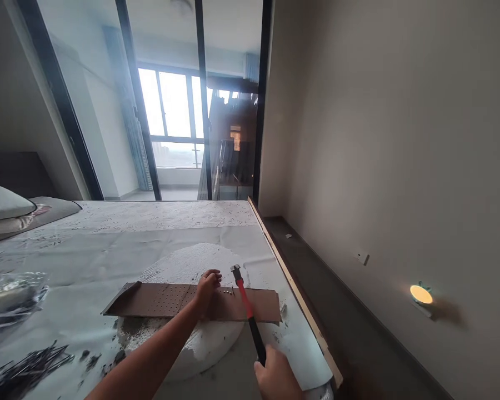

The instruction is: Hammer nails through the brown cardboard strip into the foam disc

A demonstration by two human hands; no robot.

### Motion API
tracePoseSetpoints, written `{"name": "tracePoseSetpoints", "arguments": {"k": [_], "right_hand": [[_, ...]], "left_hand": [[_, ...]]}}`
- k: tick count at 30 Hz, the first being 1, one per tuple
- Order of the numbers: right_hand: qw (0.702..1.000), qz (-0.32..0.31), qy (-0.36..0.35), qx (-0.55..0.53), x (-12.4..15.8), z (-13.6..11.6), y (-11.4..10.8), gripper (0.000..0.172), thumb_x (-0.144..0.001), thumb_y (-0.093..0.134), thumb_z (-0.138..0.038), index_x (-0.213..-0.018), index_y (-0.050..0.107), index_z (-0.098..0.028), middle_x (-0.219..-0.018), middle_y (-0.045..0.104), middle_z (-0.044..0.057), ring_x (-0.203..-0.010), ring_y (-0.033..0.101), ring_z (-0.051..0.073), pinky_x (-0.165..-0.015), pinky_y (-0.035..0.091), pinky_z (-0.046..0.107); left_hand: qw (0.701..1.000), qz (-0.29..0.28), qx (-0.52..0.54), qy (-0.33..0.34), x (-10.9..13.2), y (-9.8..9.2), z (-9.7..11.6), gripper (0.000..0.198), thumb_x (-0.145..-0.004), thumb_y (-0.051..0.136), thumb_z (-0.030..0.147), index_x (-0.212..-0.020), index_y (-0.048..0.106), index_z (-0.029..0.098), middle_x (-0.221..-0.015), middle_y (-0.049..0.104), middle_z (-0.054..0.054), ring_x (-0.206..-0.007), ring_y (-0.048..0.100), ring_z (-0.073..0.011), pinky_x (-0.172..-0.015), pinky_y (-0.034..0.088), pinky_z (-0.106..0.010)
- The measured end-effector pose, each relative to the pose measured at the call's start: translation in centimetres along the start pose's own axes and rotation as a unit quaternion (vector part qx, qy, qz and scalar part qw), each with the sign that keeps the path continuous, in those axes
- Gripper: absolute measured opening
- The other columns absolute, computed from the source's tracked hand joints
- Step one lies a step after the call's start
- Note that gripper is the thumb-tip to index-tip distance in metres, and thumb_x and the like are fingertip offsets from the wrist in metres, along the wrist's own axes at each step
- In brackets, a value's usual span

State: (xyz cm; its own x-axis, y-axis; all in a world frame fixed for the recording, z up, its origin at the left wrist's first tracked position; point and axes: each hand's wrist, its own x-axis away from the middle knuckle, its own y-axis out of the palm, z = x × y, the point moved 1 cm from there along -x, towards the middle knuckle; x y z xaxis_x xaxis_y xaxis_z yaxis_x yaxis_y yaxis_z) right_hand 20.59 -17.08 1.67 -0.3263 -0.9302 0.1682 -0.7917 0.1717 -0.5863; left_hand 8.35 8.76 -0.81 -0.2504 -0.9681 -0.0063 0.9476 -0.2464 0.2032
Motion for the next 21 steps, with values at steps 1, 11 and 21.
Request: {"name": "tracePoseSetpoints", "arguments": {"k": [1,11,21], "right_hand": [[1.0,0.006,0.005,0.0,0.5,-0.5,-0.3,0.019,-0.075,0.043,-0.024,-0.08,0.06,-0.015,-0.078,0.065,0.012,-0.074,0.061,0.023,-0.062,0.043,0.028],[0.997,-0.038,0.068,0.017,0.3,-0.7,0.5,0.017,-0.076,0.041,-0.014,-0.082,0.057,-0.012,-0.088,0.065,0.017,-0.084,0.061,0.025,-0.07,0.042,0.029],[0.999,0.001,0.032,0.002,0.7,-1.6,-0.1,0.016,-0.079,0.043,-0.022,-0.081,0.057,-0.015,-0.079,0.063,0.01,-0.073,0.06,0.021,-0.062,0.041,0.027]], "left_hand": [[0.999,0.009,0.047,-0.009,-0.1,-0.3,0.3,0.023,-0.054,0.054,0.025,-0.073,0.057,0.014,-0.064,0.058,-0.002,-0.056,0.051,-0.0114,-0.055,0.038,-0.025],[0.99,0.05,0.129,-0.032,1.0,-2.8,2.3,0.024,-0.053,0.054,0.022,-0.076,0.055,0.014,-0.063,0.058,-0.001,-0.055,0.052,-0.0097,-0.056,0.041,-0.024],[0.997,0.059,0.037,-0.033,2.9,-5.7,1.1,0.022,-0.05,0.061,0.028,-0.066,0.056,0.014,-0.059,0.058,-0.001,-0.053,0.052,-0.0097,-0.054,0.041,-0.023]]}}
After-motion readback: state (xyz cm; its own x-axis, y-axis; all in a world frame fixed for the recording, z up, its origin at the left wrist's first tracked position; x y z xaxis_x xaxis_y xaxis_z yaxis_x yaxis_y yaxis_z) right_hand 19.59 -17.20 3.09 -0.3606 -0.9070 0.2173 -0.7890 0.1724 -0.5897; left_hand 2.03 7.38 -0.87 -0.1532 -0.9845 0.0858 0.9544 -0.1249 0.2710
